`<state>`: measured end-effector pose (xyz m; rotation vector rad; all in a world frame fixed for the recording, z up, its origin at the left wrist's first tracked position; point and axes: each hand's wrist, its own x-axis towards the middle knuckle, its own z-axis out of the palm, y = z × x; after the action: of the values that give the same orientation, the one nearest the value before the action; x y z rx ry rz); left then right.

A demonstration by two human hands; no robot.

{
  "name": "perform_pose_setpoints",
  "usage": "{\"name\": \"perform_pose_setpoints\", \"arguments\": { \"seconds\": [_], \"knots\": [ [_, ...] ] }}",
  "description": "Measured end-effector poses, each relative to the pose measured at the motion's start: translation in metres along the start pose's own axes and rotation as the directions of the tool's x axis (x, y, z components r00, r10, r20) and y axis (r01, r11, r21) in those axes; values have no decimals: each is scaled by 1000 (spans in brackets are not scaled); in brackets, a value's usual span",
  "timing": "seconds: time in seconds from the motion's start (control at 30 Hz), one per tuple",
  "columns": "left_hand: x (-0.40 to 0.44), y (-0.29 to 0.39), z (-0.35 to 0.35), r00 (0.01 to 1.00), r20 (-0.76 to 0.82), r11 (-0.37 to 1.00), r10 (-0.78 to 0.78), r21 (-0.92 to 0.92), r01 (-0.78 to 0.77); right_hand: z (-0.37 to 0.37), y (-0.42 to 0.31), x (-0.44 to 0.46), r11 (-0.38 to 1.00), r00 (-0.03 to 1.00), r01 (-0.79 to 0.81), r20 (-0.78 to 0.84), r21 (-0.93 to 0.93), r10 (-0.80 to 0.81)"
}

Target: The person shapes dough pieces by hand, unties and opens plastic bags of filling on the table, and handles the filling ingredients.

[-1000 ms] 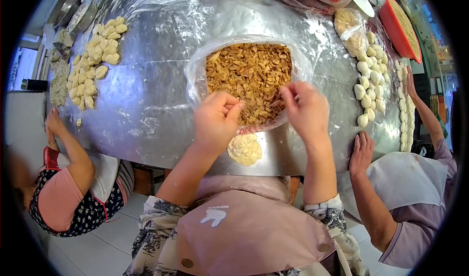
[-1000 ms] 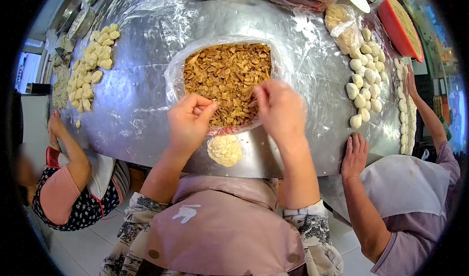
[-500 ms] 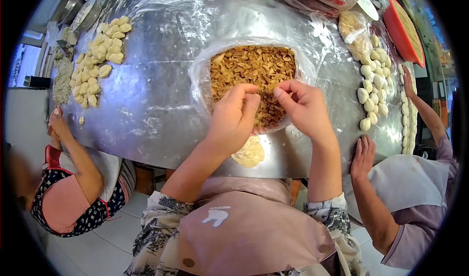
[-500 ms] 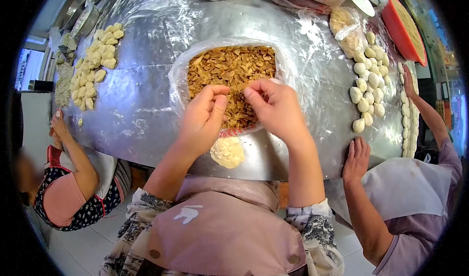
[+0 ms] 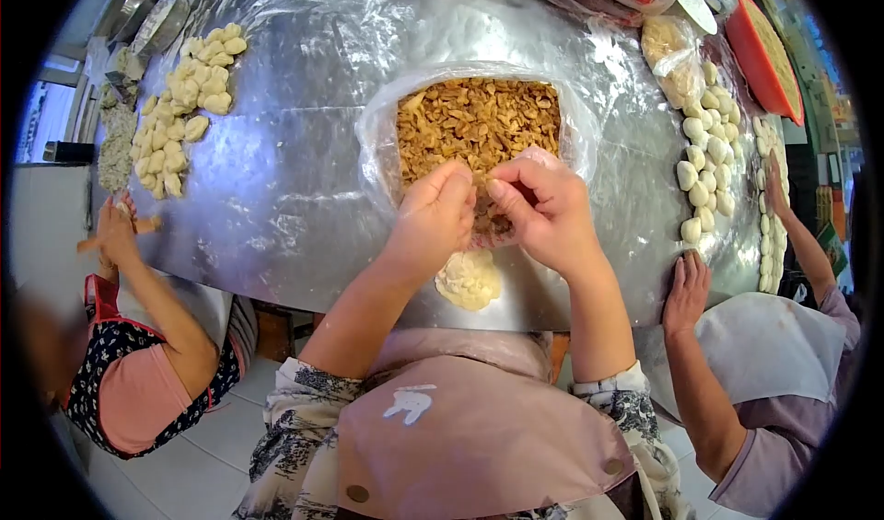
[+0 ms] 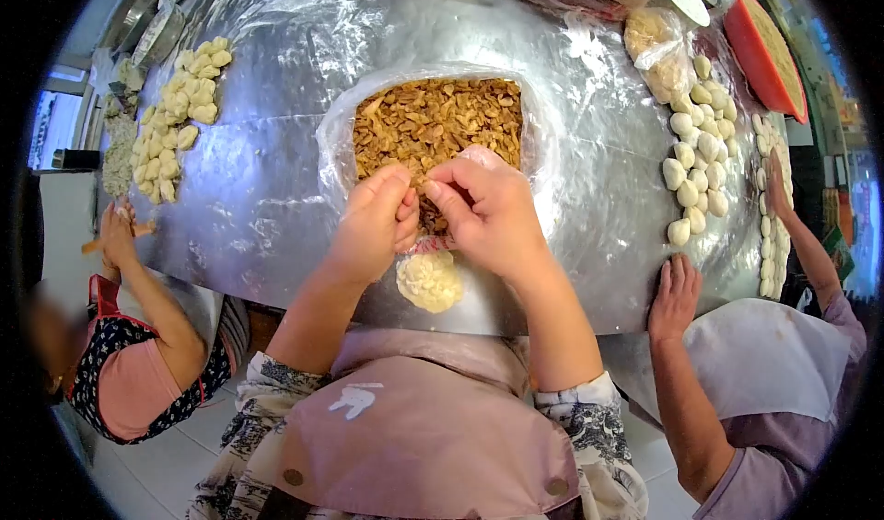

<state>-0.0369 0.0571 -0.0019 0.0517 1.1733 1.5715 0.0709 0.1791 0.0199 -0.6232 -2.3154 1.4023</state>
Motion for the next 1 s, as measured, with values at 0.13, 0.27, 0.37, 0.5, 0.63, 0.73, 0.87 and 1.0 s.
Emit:
{"name": "perform_pose_setpoints", "arguments": {
  "seconds": [0.13, 0.27, 0.37, 0.5, 0.63, 0.73, 0.87, 1.0],
  "knots": [
    [2, 9, -4, 999, -43, 956, -13, -295, -1, -7, 16, 8, 987, 980, 98, -162, -123, -118],
    [0, 21, -4, 968, -178, 980, 175, -57, -188, -28, 25, 13, 928, 972, 46, -200, -370, -128],
    [-4, 13, -1, 905, -109, 761, 411, 588, -274, -30, 22, 11, 758, 995, -101, -82, -645, 63],
    [5, -21, 0, 726, 207, 251, 656, 847, -469, -42, 32, -3, 573, 971, -195, -75, -796, 225],
    [7, -45, 5, 723, 441, -9, 532, 857, -515, -59, 35, -22, 489, 920, -252, -50, -835, 389],
    [2, -51, 14, 743, 504, -68, 441, 844, -532, -62, 35, -30, 497, 915, -269, -57, -825, 400],
    [-5, -47, 18, 780, 512, -81, 361, 850, -521, -60, 40, -30, 612, 946, -244, -47, -752, 321],
    [-3, -63, 10, 768, 542, -159, 342, 839, -521, -51, 38, -23, 724, 952, -247, -22, -644, 304]
  ]
}}
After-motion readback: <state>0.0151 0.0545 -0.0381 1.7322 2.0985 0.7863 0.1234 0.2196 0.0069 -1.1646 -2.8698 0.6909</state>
